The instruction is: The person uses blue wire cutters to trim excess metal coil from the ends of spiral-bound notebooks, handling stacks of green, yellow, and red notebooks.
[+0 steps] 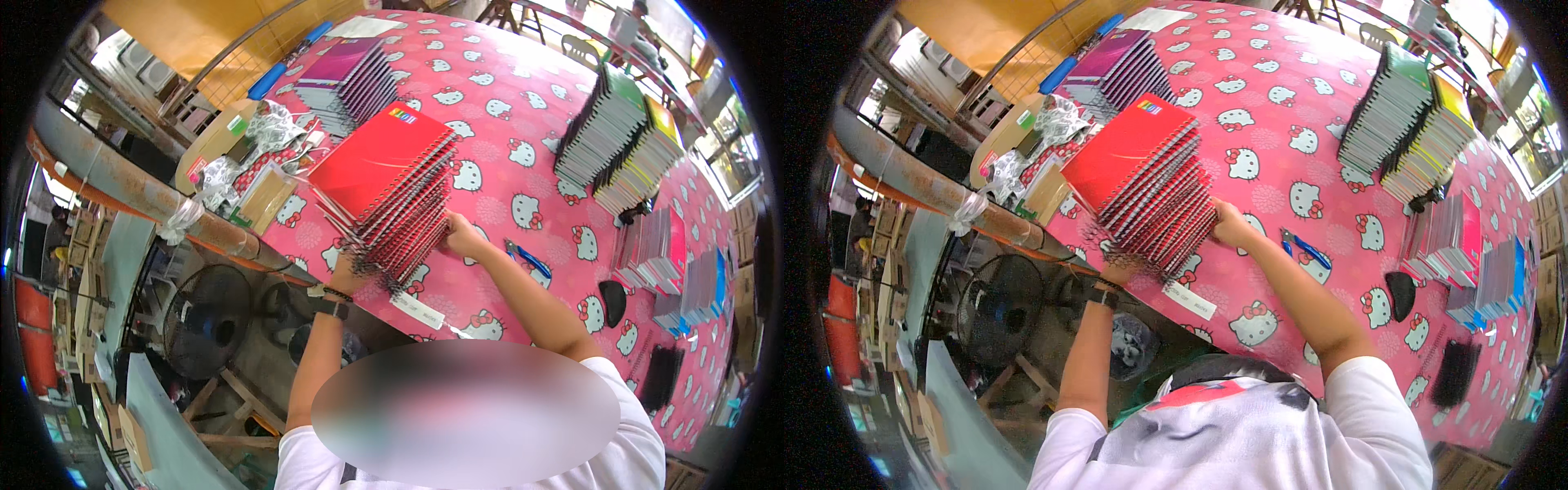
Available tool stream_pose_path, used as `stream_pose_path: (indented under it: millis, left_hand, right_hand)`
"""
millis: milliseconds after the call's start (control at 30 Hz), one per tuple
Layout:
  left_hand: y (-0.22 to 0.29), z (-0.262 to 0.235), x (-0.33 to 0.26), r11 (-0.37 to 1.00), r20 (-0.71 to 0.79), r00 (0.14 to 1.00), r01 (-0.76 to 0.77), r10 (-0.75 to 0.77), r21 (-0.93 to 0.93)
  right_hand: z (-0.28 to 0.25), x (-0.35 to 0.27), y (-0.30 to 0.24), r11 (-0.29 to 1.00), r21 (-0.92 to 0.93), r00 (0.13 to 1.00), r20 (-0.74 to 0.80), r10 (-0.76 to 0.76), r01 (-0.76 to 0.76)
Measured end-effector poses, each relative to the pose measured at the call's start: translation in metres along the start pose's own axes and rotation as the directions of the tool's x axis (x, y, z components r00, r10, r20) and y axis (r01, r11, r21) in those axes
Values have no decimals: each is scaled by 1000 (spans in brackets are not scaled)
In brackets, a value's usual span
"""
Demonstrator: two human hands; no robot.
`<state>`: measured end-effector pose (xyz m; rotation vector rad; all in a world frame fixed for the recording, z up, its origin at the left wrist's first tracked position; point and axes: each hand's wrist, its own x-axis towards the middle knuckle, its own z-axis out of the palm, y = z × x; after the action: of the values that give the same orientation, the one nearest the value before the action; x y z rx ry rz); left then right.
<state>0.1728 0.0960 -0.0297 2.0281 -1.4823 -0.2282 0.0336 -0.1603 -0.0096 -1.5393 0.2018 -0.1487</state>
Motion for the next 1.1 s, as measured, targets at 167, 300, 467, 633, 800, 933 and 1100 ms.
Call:
stream_pose_path:
  millis: [167,300,467,633,800,933,1100]
  left_hand:
    - [39,36,45,819,-82,982,95,-171,-566]
    - [53,48,69,861,48,986,164,-162,-482]
    - [19,68,73,877,106,980,196,-166,-439]
    - [59,3,104,798,36,989,138,-145,-586]
    - [160,-34,129,404,-424,822,-266,-379,-875]
    - [201,-42,147,431,-530,768,-368,-359,-824]
    - [203,-32,151,322,-497,713,-381,-495,-867]
  right_hand:
    - [-47,-22,15,998,62,1000,-13,27,-26]
    - [-67,-46,14,997,38,990,-124,-61,66]
    - [-79,-49,17,994,-86,985,-150,-81,68]
    - [-92,-74,-15,968,117,901,-403,-158,222]
    - [-61,-58,-115,759,64,591,-671,-447,647]
    - [-32,-41,-162,763,-185,452,-711,-538,619]
    - [-18,-21,-171,731,-334,294,-756,-585,595]
